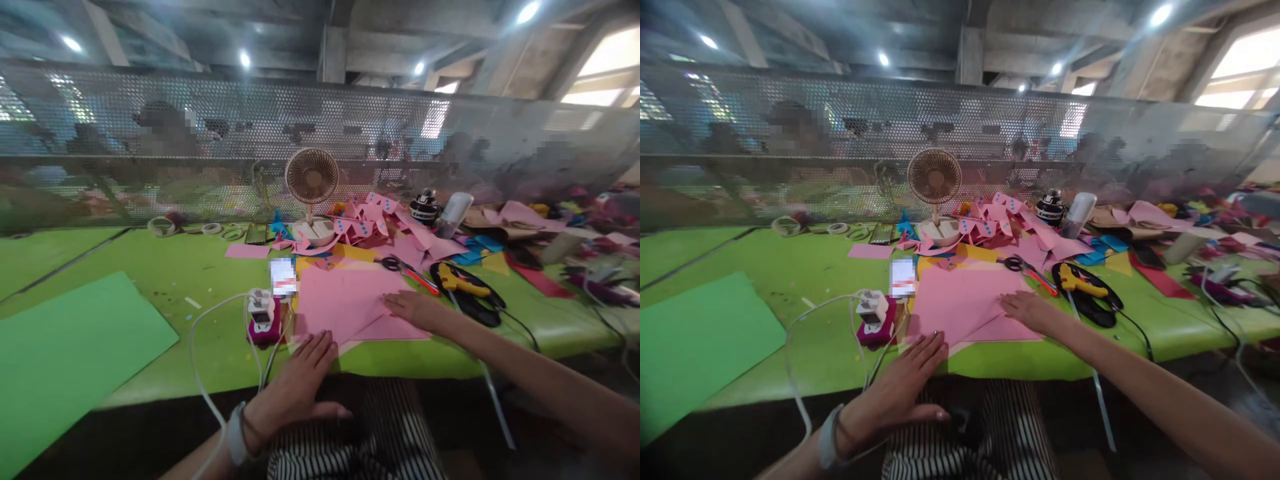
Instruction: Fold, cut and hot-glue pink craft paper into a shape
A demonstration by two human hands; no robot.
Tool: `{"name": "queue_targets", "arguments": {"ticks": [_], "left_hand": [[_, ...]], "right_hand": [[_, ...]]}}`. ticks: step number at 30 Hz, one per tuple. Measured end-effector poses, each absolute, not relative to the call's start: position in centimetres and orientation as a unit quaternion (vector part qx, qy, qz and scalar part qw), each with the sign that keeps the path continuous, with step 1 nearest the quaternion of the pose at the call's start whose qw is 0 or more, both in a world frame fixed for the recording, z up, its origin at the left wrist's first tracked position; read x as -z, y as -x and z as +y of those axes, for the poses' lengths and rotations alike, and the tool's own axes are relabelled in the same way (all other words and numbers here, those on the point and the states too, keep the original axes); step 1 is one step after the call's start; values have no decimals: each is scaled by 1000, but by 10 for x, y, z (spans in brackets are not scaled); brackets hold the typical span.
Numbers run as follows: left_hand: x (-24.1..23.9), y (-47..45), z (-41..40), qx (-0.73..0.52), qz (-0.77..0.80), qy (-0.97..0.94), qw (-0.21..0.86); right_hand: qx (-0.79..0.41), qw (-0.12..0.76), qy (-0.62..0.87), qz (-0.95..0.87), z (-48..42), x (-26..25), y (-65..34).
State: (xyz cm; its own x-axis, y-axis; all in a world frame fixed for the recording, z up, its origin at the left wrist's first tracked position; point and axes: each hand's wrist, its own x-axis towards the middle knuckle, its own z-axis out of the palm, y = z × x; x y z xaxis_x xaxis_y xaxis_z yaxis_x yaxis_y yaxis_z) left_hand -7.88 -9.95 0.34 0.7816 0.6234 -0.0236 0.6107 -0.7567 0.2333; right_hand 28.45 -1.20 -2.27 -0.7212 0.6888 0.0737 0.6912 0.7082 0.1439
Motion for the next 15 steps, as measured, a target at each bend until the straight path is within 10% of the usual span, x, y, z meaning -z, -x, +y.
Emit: {"name": "queue_targets", "arguments": {"ticks": [15], "left_hand": [[-31,17,-96,-93,442,-892,-5]], "right_hand": [[251,116,236,-931,-6,13,-277]]}}
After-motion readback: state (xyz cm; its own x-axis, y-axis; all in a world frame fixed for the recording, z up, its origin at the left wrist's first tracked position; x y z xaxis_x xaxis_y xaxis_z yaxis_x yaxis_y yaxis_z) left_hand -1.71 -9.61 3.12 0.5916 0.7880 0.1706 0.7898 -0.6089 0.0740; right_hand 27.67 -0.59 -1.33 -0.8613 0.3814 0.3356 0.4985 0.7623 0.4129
